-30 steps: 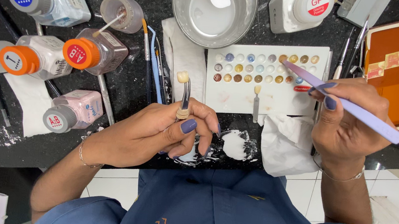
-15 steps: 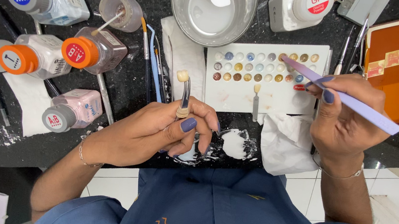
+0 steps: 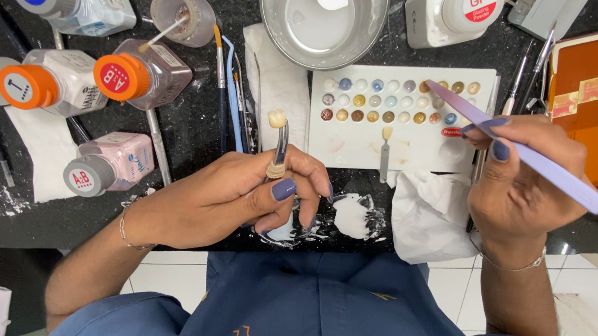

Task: The person holds a small dental crown in forceps and applies porcelain stain from a shade palette onto it using a fine brush, dipping the brush into liquid between applications. They then use a small file and a liquid dropper bottle while continuing to work on the crown.

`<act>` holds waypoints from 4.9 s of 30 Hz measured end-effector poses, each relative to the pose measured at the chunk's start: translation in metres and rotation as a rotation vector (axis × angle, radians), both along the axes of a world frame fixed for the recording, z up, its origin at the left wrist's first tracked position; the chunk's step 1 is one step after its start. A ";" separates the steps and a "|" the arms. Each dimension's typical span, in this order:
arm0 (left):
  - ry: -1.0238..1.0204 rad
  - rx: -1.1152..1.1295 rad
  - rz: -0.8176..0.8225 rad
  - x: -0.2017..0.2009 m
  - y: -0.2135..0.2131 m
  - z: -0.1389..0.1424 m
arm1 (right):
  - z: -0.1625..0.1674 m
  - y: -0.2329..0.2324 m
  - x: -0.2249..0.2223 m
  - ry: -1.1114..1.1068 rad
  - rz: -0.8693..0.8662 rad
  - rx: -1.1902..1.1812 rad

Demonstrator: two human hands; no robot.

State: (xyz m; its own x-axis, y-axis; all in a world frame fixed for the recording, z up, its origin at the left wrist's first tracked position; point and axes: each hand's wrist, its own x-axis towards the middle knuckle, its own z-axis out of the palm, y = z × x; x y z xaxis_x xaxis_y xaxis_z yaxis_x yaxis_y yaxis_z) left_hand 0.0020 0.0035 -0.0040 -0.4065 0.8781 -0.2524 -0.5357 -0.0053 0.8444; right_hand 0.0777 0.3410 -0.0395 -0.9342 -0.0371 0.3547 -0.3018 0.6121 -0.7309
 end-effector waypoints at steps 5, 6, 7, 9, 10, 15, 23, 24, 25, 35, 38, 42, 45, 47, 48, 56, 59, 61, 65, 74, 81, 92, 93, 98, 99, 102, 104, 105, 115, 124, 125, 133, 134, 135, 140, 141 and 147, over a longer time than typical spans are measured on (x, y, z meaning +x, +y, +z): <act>-0.029 0.018 0.000 0.000 0.000 0.000 | 0.001 -0.002 0.000 -0.010 -0.014 -0.024; -0.019 0.008 -0.001 0.000 0.000 0.000 | 0.001 -0.002 0.000 -0.018 -0.020 -0.041; -0.010 -0.003 -0.003 0.000 -0.001 0.000 | 0.001 -0.003 0.000 -0.032 -0.019 -0.051; -0.009 -0.008 -0.004 0.000 -0.001 0.000 | 0.002 -0.002 -0.001 -0.024 -0.004 -0.027; -0.019 -0.003 -0.003 0.000 0.000 0.000 | 0.002 -0.001 -0.002 -0.004 0.009 0.005; -0.007 -0.019 -0.004 0.000 -0.001 0.001 | 0.001 0.000 -0.002 -0.013 0.012 0.018; -0.009 -0.023 -0.004 -0.001 0.000 0.002 | -0.001 -0.002 0.001 -0.029 -0.014 -0.034; -0.009 -0.023 -0.006 -0.001 0.000 0.003 | -0.001 -0.003 0.001 -0.031 -0.015 -0.034; -0.010 -0.023 -0.008 0.000 0.000 0.003 | -0.001 -0.003 0.001 -0.032 -0.028 -0.040; 0.002 -0.007 -0.011 0.000 0.000 0.003 | -0.001 -0.004 0.000 0.002 -0.020 -0.015; -0.002 -0.012 -0.013 0.000 0.000 0.003 | -0.001 -0.003 0.001 -0.015 -0.032 -0.043; 0.004 0.000 -0.010 -0.001 0.001 0.003 | -0.003 -0.003 0.001 0.013 -0.034 -0.062; 0.004 -0.003 -0.008 -0.001 0.000 0.003 | -0.005 -0.003 0.001 0.015 -0.030 -0.069; 0.023 0.004 -0.009 -0.001 0.001 0.002 | -0.006 -0.002 0.001 0.015 -0.029 -0.062; 0.015 0.002 -0.009 -0.001 0.001 0.002 | -0.005 -0.001 0.001 0.018 -0.026 -0.049; -0.003 -0.008 -0.003 0.000 0.001 0.002 | 0.000 -0.005 -0.002 0.007 -0.014 -0.060; -0.001 -0.002 -0.013 0.000 0.001 0.002 | 0.001 -0.007 -0.004 -0.016 -0.030 -0.117; -0.009 -0.012 -0.008 0.001 0.001 0.003 | 0.002 -0.008 -0.005 -0.023 -0.043 -0.101; 0.012 0.005 -0.005 0.000 0.002 0.002 | 0.000 -0.005 -0.005 0.010 -0.031 -0.044; -0.024 -0.008 -0.003 0.000 0.001 0.003 | -0.005 -0.001 0.000 -0.001 -0.054 -0.096; 0.006 -0.017 -0.011 0.001 0.002 0.004 | -0.001 -0.003 -0.002 -0.017 -0.040 -0.088; 0.007 -0.010 -0.014 0.000 0.000 0.004 | -0.006 -0.001 0.002 0.024 -0.065 -0.096; 0.007 -0.004 -0.008 0.000 0.001 0.004 | -0.006 0.000 0.003 0.025 -0.066 -0.080; 0.007 -0.011 -0.006 -0.001 0.000 0.004 | -0.004 0.002 0.001 0.034 -0.049 -0.039; 0.015 -0.016 -0.002 0.000 0.000 0.004 | -0.004 0.001 0.000 0.039 -0.038 -0.029; 0.044 -0.016 0.002 -0.002 0.001 0.003 | 0.000 0.003 -0.003 0.076 -0.011 0.002; 0.028 -0.006 0.004 -0.002 0.000 0.003 | 0.002 0.003 -0.003 0.072 -0.018 -0.006; 0.040 -0.008 0.003 -0.001 0.001 0.003 | 0.002 0.002 -0.002 0.067 -0.023 -0.007; 0.099 0.004 0.027 -0.003 0.001 0.002 | 0.005 0.008 0.007 0.077 -0.131 -0.064; 0.231 -0.048 0.032 -0.005 0.002 0.004 | 0.036 0.030 0.046 0.065 -0.135 0.567; 0.252 -0.061 0.030 -0.004 0.003 0.005 | 0.035 0.031 0.051 0.050 -0.126 0.620; 0.326 -0.039 0.094 -0.002 0.007 0.008 | 0.019 0.031 0.079 -0.019 -0.068 0.691; 0.315 -0.046 0.097 -0.003 0.008 0.008 | 0.018 0.030 0.082 -0.029 -0.072 0.674; 0.355 -0.055 0.093 -0.003 0.008 0.009 | 0.017 0.029 0.084 -0.030 -0.086 0.673; 0.545 -0.128 0.091 -0.005 0.008 0.011 | 0.019 0.029 0.089 -0.095 -0.139 0.715; 0.568 -0.127 0.098 -0.005 0.009 0.012 | 0.021 0.030 0.088 -0.088 -0.154 0.749; 0.629 -0.164 0.107 -0.003 0.012 0.015 | 0.036 0.018 0.078 -0.138 -0.336 0.543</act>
State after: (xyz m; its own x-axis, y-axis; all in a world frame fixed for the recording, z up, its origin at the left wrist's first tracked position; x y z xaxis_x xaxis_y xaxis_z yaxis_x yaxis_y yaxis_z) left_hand -0.0012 0.0159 0.0110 -0.6033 0.7948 -0.0655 0.0566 0.1246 0.9906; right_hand 0.1557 0.3593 -0.0035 -0.9617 0.1250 0.2440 0.0449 0.9497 -0.3098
